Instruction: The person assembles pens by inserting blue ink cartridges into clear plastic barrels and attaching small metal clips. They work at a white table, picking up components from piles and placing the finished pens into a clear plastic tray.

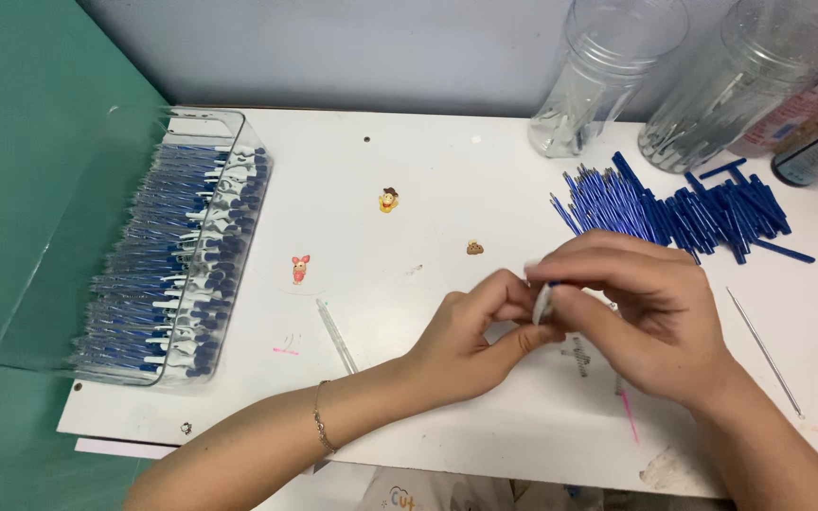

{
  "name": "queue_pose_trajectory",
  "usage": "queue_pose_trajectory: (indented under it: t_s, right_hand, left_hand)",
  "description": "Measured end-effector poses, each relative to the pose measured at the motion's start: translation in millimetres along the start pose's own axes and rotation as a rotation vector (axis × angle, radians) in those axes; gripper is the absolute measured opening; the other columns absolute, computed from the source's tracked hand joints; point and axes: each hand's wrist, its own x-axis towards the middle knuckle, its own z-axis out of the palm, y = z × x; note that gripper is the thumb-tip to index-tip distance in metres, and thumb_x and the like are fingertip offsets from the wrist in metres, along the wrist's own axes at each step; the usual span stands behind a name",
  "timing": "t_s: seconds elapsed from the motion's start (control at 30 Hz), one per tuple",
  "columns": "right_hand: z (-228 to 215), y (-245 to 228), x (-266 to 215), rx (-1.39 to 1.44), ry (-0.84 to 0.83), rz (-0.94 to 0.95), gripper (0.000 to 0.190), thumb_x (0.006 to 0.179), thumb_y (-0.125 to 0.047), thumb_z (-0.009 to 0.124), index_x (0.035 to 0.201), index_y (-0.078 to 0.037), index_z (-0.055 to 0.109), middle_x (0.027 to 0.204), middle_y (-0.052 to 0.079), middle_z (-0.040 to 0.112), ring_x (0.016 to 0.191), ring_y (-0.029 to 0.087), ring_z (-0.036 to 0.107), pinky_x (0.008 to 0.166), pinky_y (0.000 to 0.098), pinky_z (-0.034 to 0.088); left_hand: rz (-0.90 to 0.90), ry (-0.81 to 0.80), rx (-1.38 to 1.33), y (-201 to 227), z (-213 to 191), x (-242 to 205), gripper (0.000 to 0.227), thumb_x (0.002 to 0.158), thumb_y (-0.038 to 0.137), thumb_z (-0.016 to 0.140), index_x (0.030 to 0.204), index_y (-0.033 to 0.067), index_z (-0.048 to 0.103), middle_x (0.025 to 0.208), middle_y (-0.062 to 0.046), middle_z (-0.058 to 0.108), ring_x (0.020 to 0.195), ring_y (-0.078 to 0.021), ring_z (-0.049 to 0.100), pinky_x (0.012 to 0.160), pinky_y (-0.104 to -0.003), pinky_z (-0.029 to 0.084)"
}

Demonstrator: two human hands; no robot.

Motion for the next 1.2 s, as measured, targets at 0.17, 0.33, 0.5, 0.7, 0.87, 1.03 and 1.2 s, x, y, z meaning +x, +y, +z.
queue_pose_trajectory:
  t_s: [0.17, 0.33, 0.5, 0.7, 0.87, 1.03, 1.2]
  right_hand:
    - [2, 42, -18, 0.104, 0.172, 0.097, 0.047, 0.099, -0.002, 0.056, 0.144, 0.009, 0.049, 0.121, 0.025, 0.066, 0.105, 0.029, 0.068, 0.096, 0.0362, 0.059]
    - [14, 70, -22, -0.099, 0.245, 0.038, 0.035, 0.106, 0.008, 0.060, 0.141, 0.011, 0.055, 0.112, 0.021, 0.065, 0.104, 0.024, 0.066, 0.100, 0.0321, 0.052]
    - [13, 67, -22, -0.324, 0.150, -0.006, 0.033, 0.100, 0.010, 0.062, 0.133, 0.006, 0.063, 0.107, 0.019, 0.067, 0.094, 0.024, 0.068, 0.097, 0.0353, 0.055]
    - [11, 74, -21, -0.335, 0.087, -0.087, 0.032, 0.100, 0.011, 0.064, 0.132, 0.007, 0.063, 0.104, 0.019, 0.068, 0.092, 0.025, 0.067, 0.095, 0.0358, 0.051]
    - [13, 68, -23, -0.366, 0.087, -0.047, 0.031, 0.099, 0.009, 0.065, 0.129, 0.002, 0.066, 0.102, 0.014, 0.069, 0.093, 0.023, 0.066, 0.097, 0.0361, 0.050]
    - [12, 71, -23, -0.374, 0.074, -0.062, 0.029, 0.099, 0.008, 0.066, 0.128, 0.002, 0.067, 0.102, 0.014, 0.070, 0.093, 0.023, 0.067, 0.097, 0.0356, 0.050]
    - [11, 64, -23, -0.359, 0.071, -0.045, 0.028, 0.100, 0.008, 0.066, 0.128, 0.003, 0.068, 0.102, 0.013, 0.069, 0.096, 0.024, 0.066, 0.099, 0.0364, 0.050]
  left_hand:
    - [0.253, 0.135, 0.142, 31, -34, 2, 0.017, 0.107, 0.006, 0.059, 0.121, 0.0047, 0.050, 0.125, -0.009, 0.071, 0.107, -0.0197, 0.077, 0.114, -0.043, 0.052]
    - [0.579, 0.384, 0.634, 79, -106, -38, 0.036, 0.105, -0.015, 0.047, 0.133, 0.0065, 0.046, 0.141, -0.018, 0.064, 0.136, -0.0373, 0.068, 0.135, -0.066, 0.034]
    - [0.253, 0.510, 1.493, 96, -191, -83, 0.049, 0.088, -0.027, 0.049, 0.122, 0.0052, 0.064, 0.129, -0.012, 0.074, 0.124, -0.0429, 0.068, 0.113, -0.070, 0.033]
    - [-0.168, 0.143, 1.789, 50, -264, -120, 0.067, 0.063, -0.016, 0.050, 0.120, 0.0165, 0.062, 0.118, -0.004, 0.075, 0.089, -0.0373, 0.071, 0.097, -0.061, 0.050]
    - [-0.342, 0.179, 1.585, 40, -267, -134, 0.061, 0.056, -0.021, 0.040, 0.105, 0.0110, 0.058, 0.098, -0.013, 0.071, 0.067, -0.0507, 0.058, 0.052, -0.055, 0.042]
    - [-0.426, 0.140, 1.591, 51, -262, -129, 0.043, 0.082, -0.015, 0.048, 0.106, 0.0151, 0.067, 0.098, -0.003, 0.072, 0.078, -0.0422, 0.064, 0.045, -0.056, 0.044]
    - [-0.584, 0.088, 1.519, 65, -261, -124, 0.076, 0.060, -0.021, 0.041, 0.116, 0.0217, 0.068, 0.114, -0.003, 0.073, 0.107, -0.0383, 0.063, 0.066, -0.055, 0.052]
